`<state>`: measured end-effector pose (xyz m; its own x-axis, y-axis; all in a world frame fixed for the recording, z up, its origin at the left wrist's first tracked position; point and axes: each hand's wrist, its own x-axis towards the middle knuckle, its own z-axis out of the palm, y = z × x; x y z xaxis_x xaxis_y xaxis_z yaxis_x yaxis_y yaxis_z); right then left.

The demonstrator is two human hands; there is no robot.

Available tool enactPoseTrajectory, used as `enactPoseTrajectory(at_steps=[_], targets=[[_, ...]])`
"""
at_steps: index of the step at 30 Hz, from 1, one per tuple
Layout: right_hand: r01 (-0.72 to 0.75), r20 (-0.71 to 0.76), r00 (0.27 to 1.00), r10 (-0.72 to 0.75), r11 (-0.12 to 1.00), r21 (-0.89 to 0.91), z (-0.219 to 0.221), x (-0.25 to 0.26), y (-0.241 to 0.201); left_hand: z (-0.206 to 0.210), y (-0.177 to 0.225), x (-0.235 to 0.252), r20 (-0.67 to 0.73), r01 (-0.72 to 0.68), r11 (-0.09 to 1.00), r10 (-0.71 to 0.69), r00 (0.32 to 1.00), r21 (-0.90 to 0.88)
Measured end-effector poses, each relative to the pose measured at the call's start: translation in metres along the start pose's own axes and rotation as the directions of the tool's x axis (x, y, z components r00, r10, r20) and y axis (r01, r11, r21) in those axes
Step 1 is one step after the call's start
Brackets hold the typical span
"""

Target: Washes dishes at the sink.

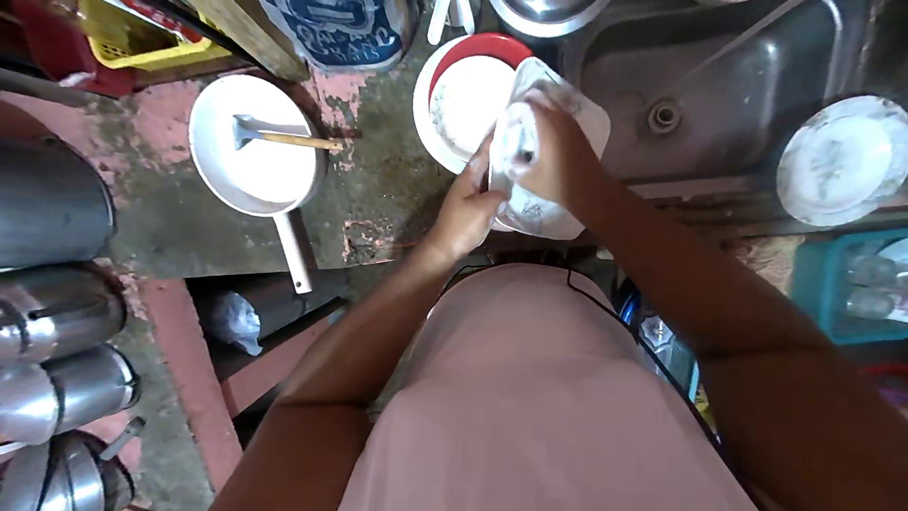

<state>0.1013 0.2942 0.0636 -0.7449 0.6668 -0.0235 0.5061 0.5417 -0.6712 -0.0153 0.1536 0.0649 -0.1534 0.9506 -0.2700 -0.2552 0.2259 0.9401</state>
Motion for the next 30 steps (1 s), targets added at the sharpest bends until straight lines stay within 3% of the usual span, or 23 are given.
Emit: enactPoseTrajectory(at_steps=[3,7,11,15,18,20,23,27,30], targets=[[-0.113,-0.096,0.989,0.111,0.994,-0.011,-0.005,0.011,0.01,0.005,0.006,0.001,0.004,0.032,0.999,-0.032,0.999,0.001],[0.02,0.017,1.0,-0.021,0.998,0.054,-0.007,0.004,0.001,0.005,0.007,0.005,-0.026,0.028,0.999,-0.027,0.999,0.032],[-0.037,-0.109,0.993,0.041,0.999,0.033,-0.015,0.007,0.011,0.017,0.006,0.007,-0.022,0.033,0.999,-0.032,0.999,0.022],[0.056,-0.043,0.998,-0.053,0.997,0.047,-0.022,0.004,0.017,0.025,0.007,0.007,-0.039,0.017,0.999,-0.016,0.999,0.035],[-0.049,-0.144,0.988,0.054,0.998,0.034,-0.029,0.006,0.023,0.039,0.01,0.01,-0.051,0.017,1.0,-0.016,0.999,0.024],[-0.046,-0.005,0.999,0.046,0.996,0.078,-0.028,-0.008,0.012,0.04,0.007,0.013,-0.103,0.0,0.998,0.007,0.995,0.061],[0.099,0.154,0.979,-0.134,0.972,0.213,-0.016,-0.039,0.023,0.044,0.002,0.012,-0.191,-0.016,0.991,0.041,0.981,0.133],[0.075,0.086,0.992,-0.088,0.987,0.145,-0.029,-0.039,0.038,0.071,-0.008,0.01,-0.227,-0.019,0.994,0.044,0.973,0.109],[0.137,0.108,0.98,-0.167,0.96,0.244,-0.036,-0.052,0.036,0.085,-0.005,0.013,-0.264,-0.082,0.988,0.115,0.958,0.132]])
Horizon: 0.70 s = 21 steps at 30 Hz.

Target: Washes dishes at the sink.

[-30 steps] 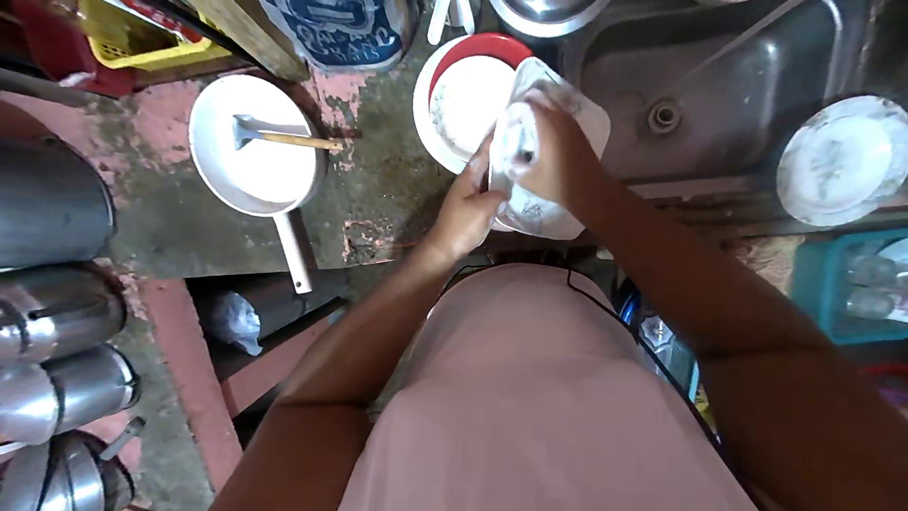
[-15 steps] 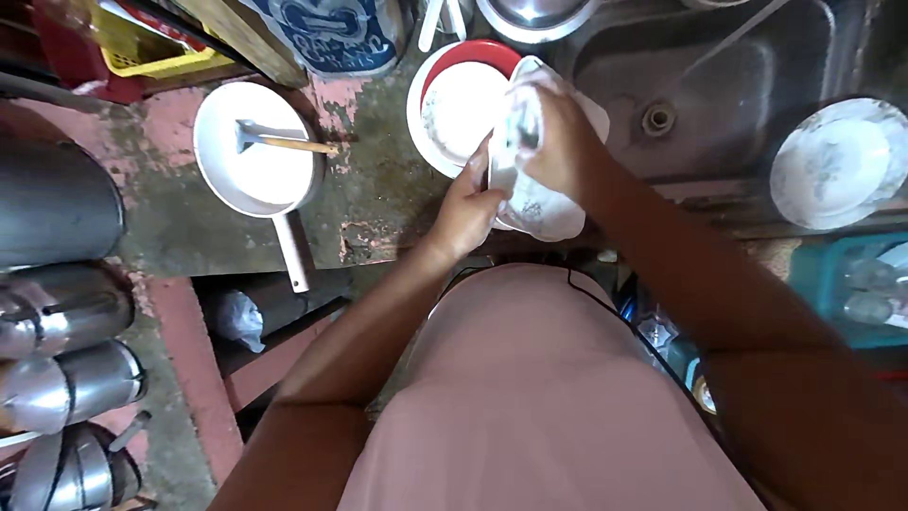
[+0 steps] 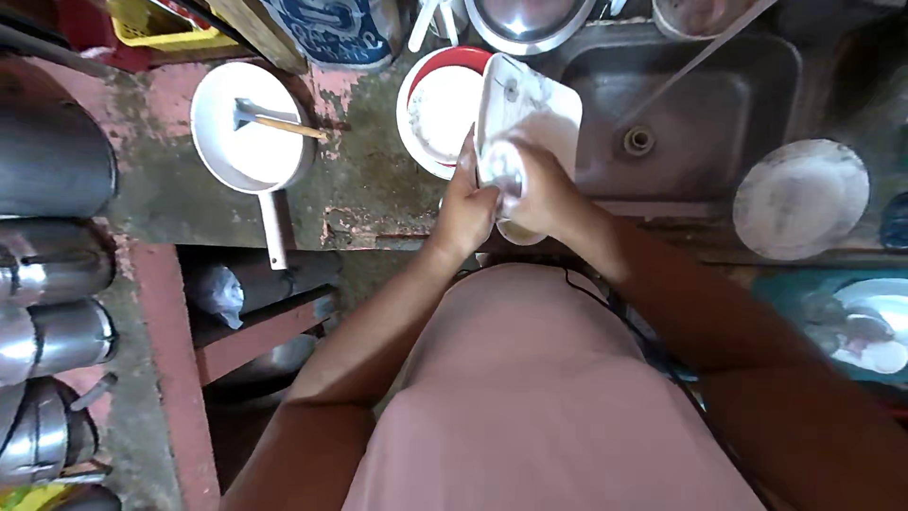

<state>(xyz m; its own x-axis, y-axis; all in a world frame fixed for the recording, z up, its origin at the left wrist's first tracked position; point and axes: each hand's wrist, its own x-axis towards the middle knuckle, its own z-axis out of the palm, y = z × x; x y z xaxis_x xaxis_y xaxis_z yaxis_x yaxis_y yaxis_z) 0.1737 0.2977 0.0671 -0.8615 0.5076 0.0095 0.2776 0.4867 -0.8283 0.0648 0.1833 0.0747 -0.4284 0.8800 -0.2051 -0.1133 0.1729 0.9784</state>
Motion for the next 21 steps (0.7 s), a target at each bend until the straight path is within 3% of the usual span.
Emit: enactPoseTrajectory(at_steps=[2,6,9,10,12,15,18,21], targets=[[0.087,0.062,0.994,-0.09,0.995,0.048,-0.008,-0.007,0.008,0.006,0.002,-0.003,-0.015,-0.028,1.0,0.028,0.999,-0.001],[0.055,0.011,0.998,-0.055,0.998,-0.034,-0.021,-0.01,0.003,0.03,0.001,-0.008,-0.089,-0.012,0.999,0.007,0.996,-0.053],[0.152,0.131,0.98,-0.151,0.988,0.005,-0.028,-0.026,0.015,0.032,0.01,-0.013,-0.151,-0.028,0.998,0.021,0.988,-0.048],[0.143,0.202,0.97,-0.134,0.989,-0.033,-0.037,-0.031,0.026,0.032,0.013,-0.017,-0.155,0.003,0.999,-0.01,0.988,-0.047],[0.018,0.261,0.965,0.036,0.98,-0.2,-0.061,-0.03,0.051,0.035,0.016,-0.026,-0.173,0.085,0.993,-0.098,0.98,-0.079],[-0.136,0.075,0.982,0.171,0.931,-0.338,-0.082,-0.002,0.077,0.051,0.016,-0.035,-0.125,0.126,0.983,-0.143,0.982,-0.135],[-0.095,-0.001,0.995,0.097,0.971,-0.219,-0.068,0.007,0.042,0.065,0.007,-0.034,-0.1,0.114,0.984,-0.128,0.987,-0.139],[0.058,0.152,0.988,-0.037,0.989,-0.137,-0.042,-0.023,0.022,0.059,0.005,-0.035,-0.168,0.054,0.995,-0.068,0.983,-0.088]])
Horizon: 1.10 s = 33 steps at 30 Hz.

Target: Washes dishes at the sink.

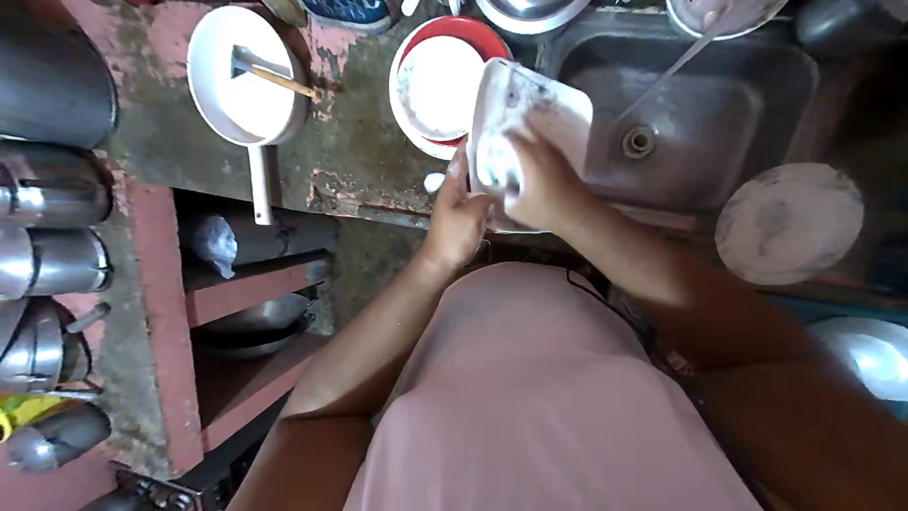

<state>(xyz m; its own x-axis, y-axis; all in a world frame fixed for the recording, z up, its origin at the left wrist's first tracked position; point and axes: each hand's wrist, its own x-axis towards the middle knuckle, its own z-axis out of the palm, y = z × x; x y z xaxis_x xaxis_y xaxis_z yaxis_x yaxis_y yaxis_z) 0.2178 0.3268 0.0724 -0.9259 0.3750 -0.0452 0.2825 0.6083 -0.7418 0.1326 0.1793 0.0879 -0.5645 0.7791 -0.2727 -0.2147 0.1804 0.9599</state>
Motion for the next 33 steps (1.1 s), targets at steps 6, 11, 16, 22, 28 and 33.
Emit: enactPoseTrajectory(at_steps=[6,11,16,22,28,33], targets=[[-0.244,0.024,0.969,0.247,0.965,-0.098,-0.017,0.007,0.052,-0.012,0.004,-0.005,0.004,0.042,0.999,-0.042,0.999,-0.01],[-0.039,0.009,0.999,0.039,0.999,-0.011,0.006,0.006,0.004,-0.02,0.008,0.004,0.017,-0.012,1.0,0.012,1.0,0.018],[-0.228,-0.036,0.974,0.226,0.97,-0.084,0.0,0.022,0.027,-0.033,0.003,0.003,0.07,0.036,0.998,-0.032,0.997,-0.054],[-0.025,0.051,0.998,0.026,1.0,-0.015,0.037,0.005,-0.009,-0.064,0.011,0.021,0.074,-0.036,0.999,0.039,0.997,-0.037],[-0.314,-0.146,0.947,0.286,0.92,-0.236,0.005,0.05,0.023,-0.095,0.02,0.029,0.174,-0.003,0.998,0.013,0.985,-0.059],[-0.171,-0.246,0.96,0.132,0.975,-0.145,0.024,0.089,-0.048,-0.107,0.029,0.039,0.218,0.081,0.996,-0.071,0.973,-0.038]])
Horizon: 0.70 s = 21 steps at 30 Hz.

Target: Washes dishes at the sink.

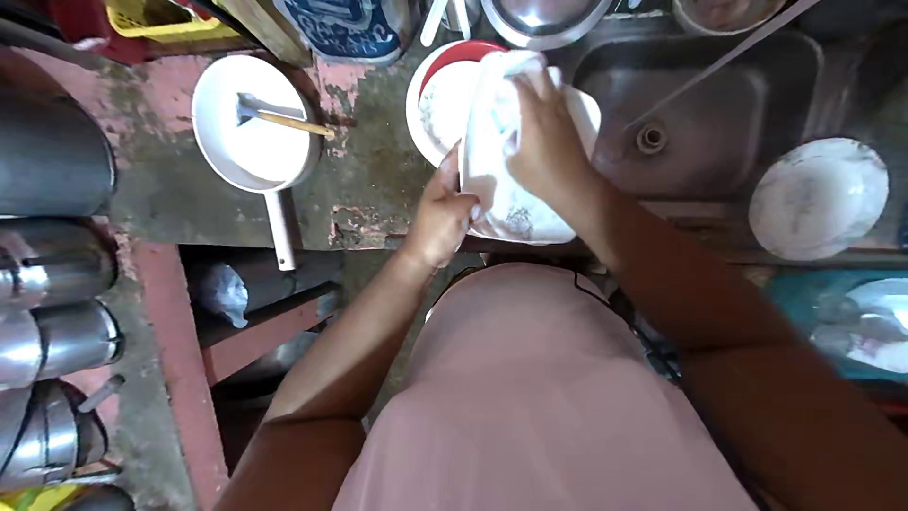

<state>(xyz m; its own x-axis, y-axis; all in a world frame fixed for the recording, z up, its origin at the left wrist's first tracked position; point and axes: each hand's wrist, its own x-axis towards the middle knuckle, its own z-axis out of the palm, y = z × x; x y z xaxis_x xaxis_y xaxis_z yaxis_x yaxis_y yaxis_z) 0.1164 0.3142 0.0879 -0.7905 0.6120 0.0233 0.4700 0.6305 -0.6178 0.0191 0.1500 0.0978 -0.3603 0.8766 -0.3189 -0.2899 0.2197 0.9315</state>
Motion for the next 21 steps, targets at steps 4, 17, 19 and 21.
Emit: enactPoseTrajectory(at_steps=[4,17,19,21], targets=[[0.073,-0.063,0.996,-0.067,0.993,0.097,0.018,0.01,0.005,-0.012,-0.008,-0.002,0.033,0.016,1.0,-0.016,0.999,0.005],[-0.015,0.162,0.987,0.016,1.0,-0.011,0.048,-0.035,0.03,-0.057,-0.002,0.005,0.042,-0.111,0.99,0.108,0.993,0.081],[-0.134,0.012,0.991,0.135,0.987,-0.085,0.04,-0.018,0.036,-0.05,0.0,0.006,0.078,-0.079,0.995,0.074,0.994,0.064],[-0.141,-0.121,0.983,0.135,0.989,-0.038,0.037,-0.004,0.02,-0.04,0.001,0.008,0.097,-0.059,0.998,0.056,0.994,0.028]])
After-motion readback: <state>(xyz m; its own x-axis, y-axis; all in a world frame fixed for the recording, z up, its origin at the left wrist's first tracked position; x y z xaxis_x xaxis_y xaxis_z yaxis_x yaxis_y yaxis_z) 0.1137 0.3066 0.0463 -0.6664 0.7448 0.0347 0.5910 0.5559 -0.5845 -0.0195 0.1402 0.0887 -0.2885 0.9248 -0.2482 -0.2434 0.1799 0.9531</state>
